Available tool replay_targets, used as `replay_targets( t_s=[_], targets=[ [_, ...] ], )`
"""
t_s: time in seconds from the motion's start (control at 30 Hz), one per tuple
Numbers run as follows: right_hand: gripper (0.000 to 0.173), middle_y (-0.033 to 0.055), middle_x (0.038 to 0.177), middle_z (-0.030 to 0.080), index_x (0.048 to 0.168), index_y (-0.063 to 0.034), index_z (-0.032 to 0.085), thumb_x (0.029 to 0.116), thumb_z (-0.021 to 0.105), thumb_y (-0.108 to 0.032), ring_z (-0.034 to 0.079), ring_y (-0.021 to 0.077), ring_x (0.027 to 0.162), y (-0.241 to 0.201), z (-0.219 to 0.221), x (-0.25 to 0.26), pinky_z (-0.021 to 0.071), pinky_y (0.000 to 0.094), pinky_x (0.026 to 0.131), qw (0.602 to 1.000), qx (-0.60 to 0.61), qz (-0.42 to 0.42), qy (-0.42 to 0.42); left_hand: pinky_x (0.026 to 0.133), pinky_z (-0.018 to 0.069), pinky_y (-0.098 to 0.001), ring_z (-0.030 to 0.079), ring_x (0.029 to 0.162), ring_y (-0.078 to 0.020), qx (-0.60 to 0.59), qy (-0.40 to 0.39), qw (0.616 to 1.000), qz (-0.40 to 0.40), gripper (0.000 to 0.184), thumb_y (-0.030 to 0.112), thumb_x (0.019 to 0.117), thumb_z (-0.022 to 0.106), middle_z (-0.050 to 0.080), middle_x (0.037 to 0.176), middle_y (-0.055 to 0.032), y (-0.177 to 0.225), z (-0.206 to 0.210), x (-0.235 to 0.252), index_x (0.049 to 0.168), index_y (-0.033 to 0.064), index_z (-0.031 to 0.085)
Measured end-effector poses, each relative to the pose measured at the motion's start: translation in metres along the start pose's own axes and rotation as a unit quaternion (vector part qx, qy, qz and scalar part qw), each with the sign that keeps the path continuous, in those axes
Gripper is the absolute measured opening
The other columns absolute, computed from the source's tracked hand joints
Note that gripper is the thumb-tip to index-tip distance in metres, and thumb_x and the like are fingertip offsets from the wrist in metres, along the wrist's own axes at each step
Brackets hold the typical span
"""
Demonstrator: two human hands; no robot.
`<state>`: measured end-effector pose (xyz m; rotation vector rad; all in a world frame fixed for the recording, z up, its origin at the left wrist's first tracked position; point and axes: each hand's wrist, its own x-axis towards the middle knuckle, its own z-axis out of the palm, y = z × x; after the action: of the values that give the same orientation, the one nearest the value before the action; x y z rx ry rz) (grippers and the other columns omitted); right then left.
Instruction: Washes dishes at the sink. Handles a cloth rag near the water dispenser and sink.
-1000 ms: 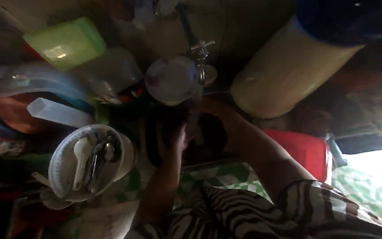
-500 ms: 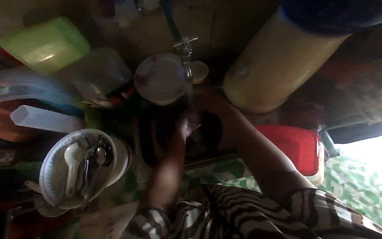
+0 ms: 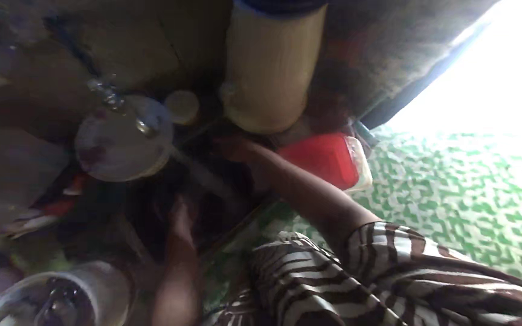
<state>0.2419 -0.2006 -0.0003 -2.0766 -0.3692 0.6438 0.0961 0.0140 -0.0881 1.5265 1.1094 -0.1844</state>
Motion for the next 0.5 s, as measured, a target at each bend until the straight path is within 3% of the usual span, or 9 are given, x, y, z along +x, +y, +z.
replay_targets(
  t_s=[0.1,0.2,0.23,0.3,0.33,0.4,0.47,0.5],
  targets=[
    [0.048,0.0134,0.134,0.065,0.142,-0.0158,0.059,0.0972,0.070,-0.030,0.061,0.0300,0.124,-0.001,-0.070,-0.040,0.0475,0.0548,0.106,0.994,-0.095,0.040,0.025,0.099,0.0515,-0.0561,0.059,0.122,-0.0367,0.059,0.022,0.998,0.003,0.066,0.055,0.1088,0.036,0.056,0.140,-0.0250,-0.017,-0.005,0.010,0.148,0.0034,0.048],
    [0.043,0.0145,0.126,0.068,0.139,-0.0131,0.060,0.0994,0.068,-0.028,0.066,0.0291,0.115,0.040,-0.143,-0.088,0.0520,0.0526,0.101,0.984,-0.151,0.039,0.088,0.097,0.0530,-0.0531,0.061,0.119,-0.0348,0.069,0.017,0.997,0.007,0.065,0.055,0.1097,0.033,0.057,0.138,-0.0243,-0.021,-0.007,0.006,0.148,0.0035,0.048],
    [0.041,0.0140,0.122,0.069,0.138,-0.0129,0.061,0.1013,0.065,-0.030,0.067,0.0280,0.111,0.057,-0.164,-0.105,0.0534,0.0523,0.097,0.978,-0.163,0.058,0.119,0.095,0.0530,-0.0523,0.061,0.117,-0.0339,0.065,0.013,0.998,0.004,0.064,0.054,0.1101,0.032,0.057,0.136,-0.0241,-0.019,-0.007,0.004,0.148,0.0039,0.048],
    [0.038,0.0105,0.128,0.068,0.136,-0.0185,0.063,0.1025,0.059,-0.036,0.064,0.0279,0.119,0.097,-0.200,-0.138,0.0510,0.0566,0.101,0.949,-0.219,0.165,0.155,0.094,0.0535,-0.0511,0.062,0.114,-0.0327,0.040,0.009,0.999,0.000,0.063,0.052,0.1103,0.033,0.057,0.135,-0.0236,-0.022,-0.007,0.006,0.147,0.0040,0.048],
    [0.041,0.0168,0.133,0.064,0.140,-0.0140,0.061,0.1046,0.057,-0.035,0.060,0.0355,0.125,0.114,-0.210,-0.162,0.0448,0.0632,0.105,0.938,-0.187,0.238,0.171,0.094,0.0528,-0.0512,0.061,0.115,-0.0328,0.029,0.006,1.000,-0.005,0.062,0.052,0.1105,0.033,0.056,0.136,-0.0235,-0.022,-0.007,0.005,0.148,0.0046,0.047],
    [0.049,0.0297,0.127,0.063,0.137,-0.0034,0.058,0.1040,0.057,-0.041,0.059,0.0489,0.119,0.177,-0.204,-0.207,0.0429,0.0725,0.099,0.906,-0.118,0.320,0.253,0.096,0.0518,-0.0551,0.059,0.120,-0.0361,0.058,0.019,0.998,-0.004,0.060,0.049,0.1113,0.033,0.053,0.141,-0.0248,-0.017,-0.007,-0.005,0.149,0.0043,0.046],
    [0.058,0.0329,0.123,0.062,0.139,-0.0009,0.054,0.1050,0.053,-0.048,0.062,0.0499,0.109,0.222,-0.174,-0.241,0.0488,0.0687,0.090,0.892,-0.034,0.360,0.271,0.105,0.0454,-0.0587,0.051,0.133,-0.0396,0.142,0.023,0.990,0.010,0.058,0.043,0.1126,0.034,0.047,0.149,-0.0270,-0.010,-0.007,-0.017,0.152,0.0008,0.042],
    [0.060,0.0309,0.130,0.059,0.146,-0.0036,0.049,0.1066,0.049,-0.050,0.062,0.0468,0.112,0.226,-0.157,-0.251,0.0505,0.0641,0.091,0.887,0.032,0.383,0.255,0.110,0.0419,-0.0583,0.047,0.138,-0.0408,0.195,0.023,0.980,0.026,0.057,0.040,0.1131,0.034,0.046,0.151,-0.0283,-0.007,-0.006,-0.019,0.151,-0.0022,0.042]
  ],
)
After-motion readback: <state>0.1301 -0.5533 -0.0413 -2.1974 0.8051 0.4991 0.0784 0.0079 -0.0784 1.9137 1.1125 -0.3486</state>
